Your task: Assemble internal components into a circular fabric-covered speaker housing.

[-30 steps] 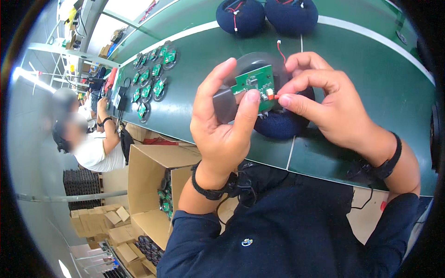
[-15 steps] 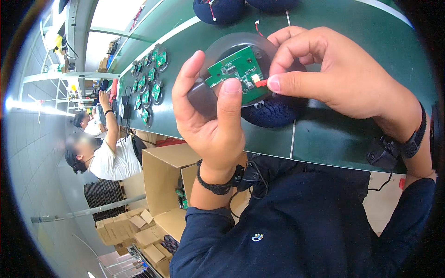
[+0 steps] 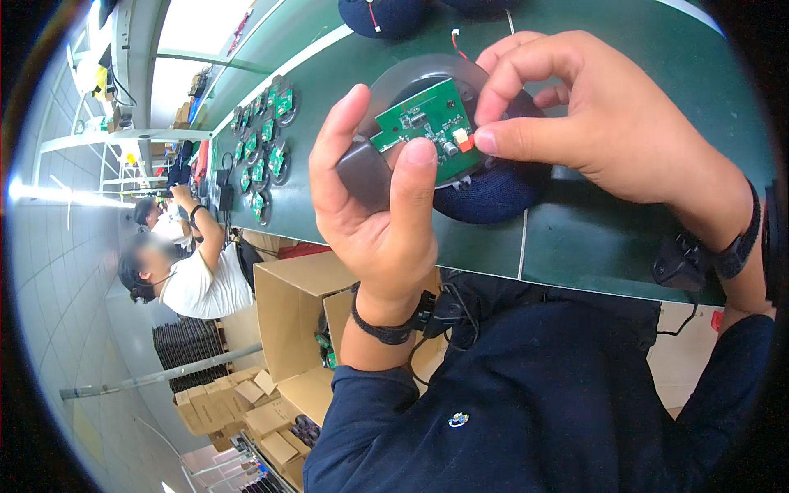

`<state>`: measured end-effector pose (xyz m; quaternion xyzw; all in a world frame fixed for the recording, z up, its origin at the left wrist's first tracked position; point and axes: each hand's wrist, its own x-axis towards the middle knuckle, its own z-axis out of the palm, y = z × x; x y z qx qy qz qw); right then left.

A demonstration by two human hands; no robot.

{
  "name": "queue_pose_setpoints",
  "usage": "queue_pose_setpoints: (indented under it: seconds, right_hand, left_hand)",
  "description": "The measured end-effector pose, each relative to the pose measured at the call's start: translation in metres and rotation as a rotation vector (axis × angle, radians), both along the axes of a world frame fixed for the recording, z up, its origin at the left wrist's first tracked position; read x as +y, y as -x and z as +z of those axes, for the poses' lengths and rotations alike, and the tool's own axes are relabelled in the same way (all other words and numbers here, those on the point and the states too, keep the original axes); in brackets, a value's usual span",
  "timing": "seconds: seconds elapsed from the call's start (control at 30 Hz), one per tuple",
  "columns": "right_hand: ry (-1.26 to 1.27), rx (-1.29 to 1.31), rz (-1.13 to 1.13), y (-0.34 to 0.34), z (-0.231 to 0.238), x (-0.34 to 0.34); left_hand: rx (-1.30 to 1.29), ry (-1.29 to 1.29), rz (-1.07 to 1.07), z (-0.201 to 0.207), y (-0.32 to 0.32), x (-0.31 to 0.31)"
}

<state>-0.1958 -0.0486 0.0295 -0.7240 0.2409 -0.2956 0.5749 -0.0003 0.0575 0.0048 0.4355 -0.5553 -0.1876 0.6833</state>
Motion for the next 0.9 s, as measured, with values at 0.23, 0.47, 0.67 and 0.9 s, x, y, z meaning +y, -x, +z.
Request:
queue_pose_setpoints:
  seconds: [0.23, 0.47, 0.67, 0.9]
  right_hand:
    - [-0.015, -0.023, -0.011, -0.006, -0.014, 0.003]
    - [0.076, -0.111, 0.006, -0.006, -0.015, 0.002]
    - [0.137, -0.086, 0.046, -0.003, -0.010, -0.002]
    - [0.254, -0.049, -0.057, -0.003, -0.012, 0.006]
  left_hand:
    - [0.077, -0.013, 0.034, -0.002, 0.006, -0.002]
    - [0.083, -0.035, -0.003, -0.001, 0.002, -0.002]
    - [0.033, -0.079, -0.037, 0.001, -0.005, 0.000]
    - [0.067, -0.146, 0.013, -0.002, 0.004, 0.005]
